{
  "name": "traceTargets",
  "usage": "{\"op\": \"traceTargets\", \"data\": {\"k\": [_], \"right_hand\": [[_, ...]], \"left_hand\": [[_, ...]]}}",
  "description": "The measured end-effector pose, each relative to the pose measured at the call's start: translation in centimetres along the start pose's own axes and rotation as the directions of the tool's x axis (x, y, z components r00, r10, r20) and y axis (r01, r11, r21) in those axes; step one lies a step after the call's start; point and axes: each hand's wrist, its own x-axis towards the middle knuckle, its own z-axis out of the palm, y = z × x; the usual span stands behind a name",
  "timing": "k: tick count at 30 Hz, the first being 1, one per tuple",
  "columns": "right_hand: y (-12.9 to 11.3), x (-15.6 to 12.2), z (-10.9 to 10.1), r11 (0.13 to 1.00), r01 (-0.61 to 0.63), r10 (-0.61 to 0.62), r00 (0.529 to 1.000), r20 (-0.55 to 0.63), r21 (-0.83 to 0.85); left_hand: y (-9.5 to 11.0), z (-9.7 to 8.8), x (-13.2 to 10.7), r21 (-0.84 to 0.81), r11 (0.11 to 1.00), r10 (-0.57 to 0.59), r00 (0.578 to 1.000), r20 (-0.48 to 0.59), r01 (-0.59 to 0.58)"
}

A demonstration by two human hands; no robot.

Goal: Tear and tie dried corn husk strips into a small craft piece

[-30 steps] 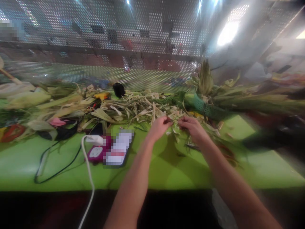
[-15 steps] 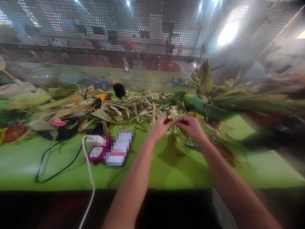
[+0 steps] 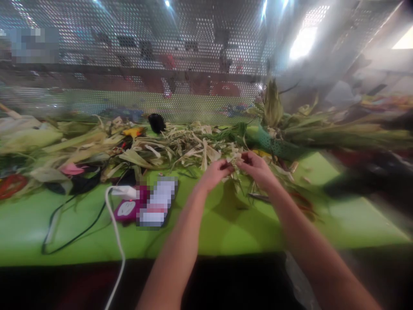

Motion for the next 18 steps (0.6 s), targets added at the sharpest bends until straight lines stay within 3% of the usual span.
{"op": "traceTargets", "data": {"k": [5, 9, 14, 18], "right_hand": [[-0.01, 0.16, 0.07, 1.0, 0.015, -0.016, 0.998, -0.059, -0.02], [0.41, 0.4, -0.12, 0.998, 0.047, -0.049, 0.997, -0.064, -0.033], [0.36, 0.14, -0.65, 0.938, 0.176, -0.161, 0.984, 0.074, -0.297], [0.02, -0.22, -0.48, 0.906, 0.22, -0.214, 0.975, 0.058, -0.362]], "left_hand": [[-0.06, 0.26, -0.11, -0.024, 0.999, -0.039, 0.993, 0.115, 0.042], [0.03, 0.05, -0.09, 0.026, 0.999, -0.037, 0.996, 0.085, 0.035], [0.1, 0.0, 0.0, 0.185, 0.983, 0.02, 0.999, 0.028, -0.024], [0.2, -0.11, -0.09, 0.132, 0.991, -0.036, 0.992, 0.119, 0.02]]}}
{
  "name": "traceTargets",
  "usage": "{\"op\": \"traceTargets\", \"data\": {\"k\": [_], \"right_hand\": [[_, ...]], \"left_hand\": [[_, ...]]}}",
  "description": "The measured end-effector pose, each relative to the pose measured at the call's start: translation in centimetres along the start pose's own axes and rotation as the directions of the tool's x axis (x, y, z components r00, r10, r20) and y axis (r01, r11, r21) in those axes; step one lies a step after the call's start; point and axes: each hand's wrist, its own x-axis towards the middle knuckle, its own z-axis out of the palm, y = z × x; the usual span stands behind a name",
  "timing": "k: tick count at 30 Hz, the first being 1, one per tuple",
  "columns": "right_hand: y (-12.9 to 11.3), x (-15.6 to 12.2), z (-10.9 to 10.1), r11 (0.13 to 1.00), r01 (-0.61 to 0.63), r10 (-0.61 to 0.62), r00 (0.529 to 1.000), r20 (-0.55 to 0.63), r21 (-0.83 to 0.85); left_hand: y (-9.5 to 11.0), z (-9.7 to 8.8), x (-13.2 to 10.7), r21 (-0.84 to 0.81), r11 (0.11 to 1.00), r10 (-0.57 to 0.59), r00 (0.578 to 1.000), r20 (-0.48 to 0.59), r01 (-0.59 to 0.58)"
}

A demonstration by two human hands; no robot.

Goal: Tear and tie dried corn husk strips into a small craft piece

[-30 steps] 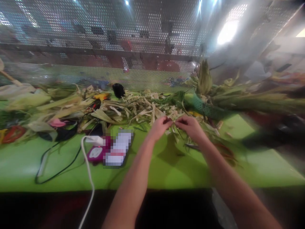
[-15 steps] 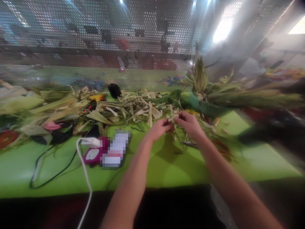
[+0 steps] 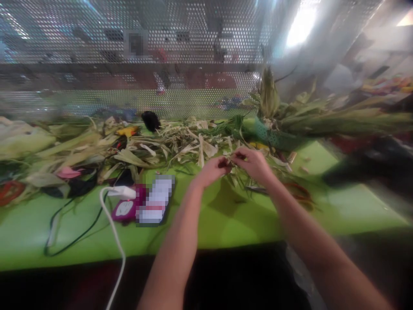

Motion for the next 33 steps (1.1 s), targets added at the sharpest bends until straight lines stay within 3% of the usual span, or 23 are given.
{"op": "traceTargets", "data": {"k": [4, 9, 13, 19, 22, 24, 29, 33], "right_hand": [[-0.4, 0.0, 0.3, 0.997, -0.031, 0.034, 0.998, -0.048, 0.069], [-0.4, 0.1, 0.3, 0.952, -0.179, 0.185, 0.983, 0.001, 0.249], [-0.2, 0.1, 0.4, 0.952, -0.225, 0.211, 0.974, 0.087, 0.209], [-0.1, -0.1, 0.7, 0.985, -0.107, 0.094, 0.99, 0.102, 0.134], [0.2, 0.0, 0.8, 0.997, -0.016, 0.009, 0.996, 0.085, 0.081], [0.3, 0.1, 0.8, 0.993, -0.029, 0.023, 0.998, 0.055, 0.117], [0.5, 0.3, 1.4, 0.905, -0.178, 0.167, 0.984, 0.062, 0.386], [0.8, 0.2, 1.9, 0.917, -0.176, 0.188, 0.982, 0.0, 0.358]], "left_hand": [[0.0, -0.1, 0.0, -0.118, 0.993, 0.002, 0.999, 0.034, 0.002], [0.1, -0.1, 0.1, -0.155, 0.988, -0.045, 0.987, -0.156, 0.021], [0.1, -0.1, 0.2, -0.236, 0.971, -0.079, 0.968, -0.238, 0.021], [0.1, 0.2, 0.2, -0.343, 0.939, -0.136, 0.945, -0.299, 0.027], [0.6, 0.7, 0.1, -0.502, 0.864, -0.221, 0.926, -0.305, 0.041], [0.8, 0.9, 0.1, -0.571, 0.82, -0.243, 0.927, -0.285, 0.039], [0.5, 1.0, 0.3, -0.461, 0.887, -0.197, 0.913, -0.357, 0.011], [0.5, 0.8, 0.4, -0.304, 0.952, -0.125, 0.95, -0.285, 0.034]]}}
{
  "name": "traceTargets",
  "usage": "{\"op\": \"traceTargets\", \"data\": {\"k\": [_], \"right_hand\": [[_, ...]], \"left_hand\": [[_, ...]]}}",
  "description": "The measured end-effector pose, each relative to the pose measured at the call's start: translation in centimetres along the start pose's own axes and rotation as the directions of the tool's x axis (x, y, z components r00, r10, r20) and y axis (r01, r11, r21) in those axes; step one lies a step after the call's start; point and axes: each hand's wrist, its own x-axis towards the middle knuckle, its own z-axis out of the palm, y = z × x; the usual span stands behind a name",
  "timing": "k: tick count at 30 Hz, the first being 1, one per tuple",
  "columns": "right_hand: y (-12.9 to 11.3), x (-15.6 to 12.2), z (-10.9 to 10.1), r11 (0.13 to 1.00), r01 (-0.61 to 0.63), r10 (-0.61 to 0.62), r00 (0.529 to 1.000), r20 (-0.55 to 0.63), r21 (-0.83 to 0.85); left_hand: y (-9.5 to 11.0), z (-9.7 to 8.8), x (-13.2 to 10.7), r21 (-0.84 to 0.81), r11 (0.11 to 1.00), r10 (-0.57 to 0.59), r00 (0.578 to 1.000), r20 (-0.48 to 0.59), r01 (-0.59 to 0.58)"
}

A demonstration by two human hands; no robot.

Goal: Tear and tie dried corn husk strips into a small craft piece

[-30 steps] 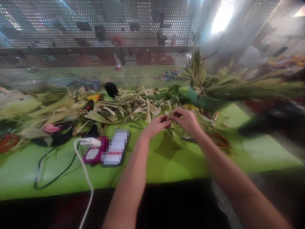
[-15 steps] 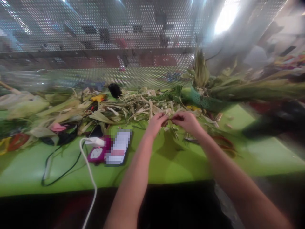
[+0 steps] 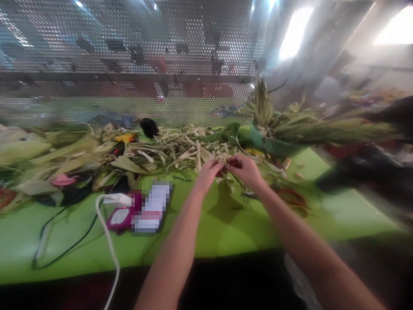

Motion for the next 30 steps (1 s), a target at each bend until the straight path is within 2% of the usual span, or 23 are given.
{"op": "traceTargets", "data": {"k": [2, 5, 11, 14, 18, 20, 25, 30], "right_hand": [[0.2, 0.0, 0.0, 1.0, 0.002, -0.002, 1.0, -0.006, -0.019], [0.3, 0.0, -0.1, 0.999, -0.01, 0.01, 1.0, 0.006, -0.037], [0.1, -0.2, 0.2, 0.996, -0.031, 0.034, 0.999, 0.032, -0.083], [0.0, -0.3, 0.4, 0.995, 0.009, -0.002, 0.998, 0.068, -0.099], [-0.3, -0.5, 0.7, 0.989, 0.082, -0.073, 0.995, 0.072, -0.126], [-0.5, -0.5, 0.7, 0.995, 0.052, -0.044, 0.995, 0.092, -0.083], [-0.6, -0.3, 0.4, 0.989, -0.13, 0.118, 0.98, 0.161, 0.072], [-0.2, -0.3, 0.1, 0.971, -0.202, 0.175, 0.965, 0.195, 0.129]], "left_hand": [[0.2, -0.3, 0.0, 0.066, 0.995, 0.073, 0.997, -0.012, -0.072], [0.4, -0.8, 0.0, 0.046, 0.983, 0.181, 0.982, -0.057, -0.179], [0.5, -1.3, -0.1, 0.191, 0.947, 0.273, 0.96, -0.063, -0.257], [0.2, -1.0, -0.1, 0.115, 0.971, 0.222, 0.97, -0.102, -0.21], [-0.1, -0.6, 0.1, -0.153, 0.988, -0.035, 0.991, -0.132, 0.014], [-0.1, -0.6, 0.1, -0.232, 0.969, -0.116, 0.988, -0.105, 0.089], [0.2, -1.1, 0.1, -0.25, 0.968, -0.044, 0.992, -0.116, 0.014], [0.6, -1.2, 0.0, -0.244, 0.97, -0.022, 0.992, -0.124, -0.009]]}}
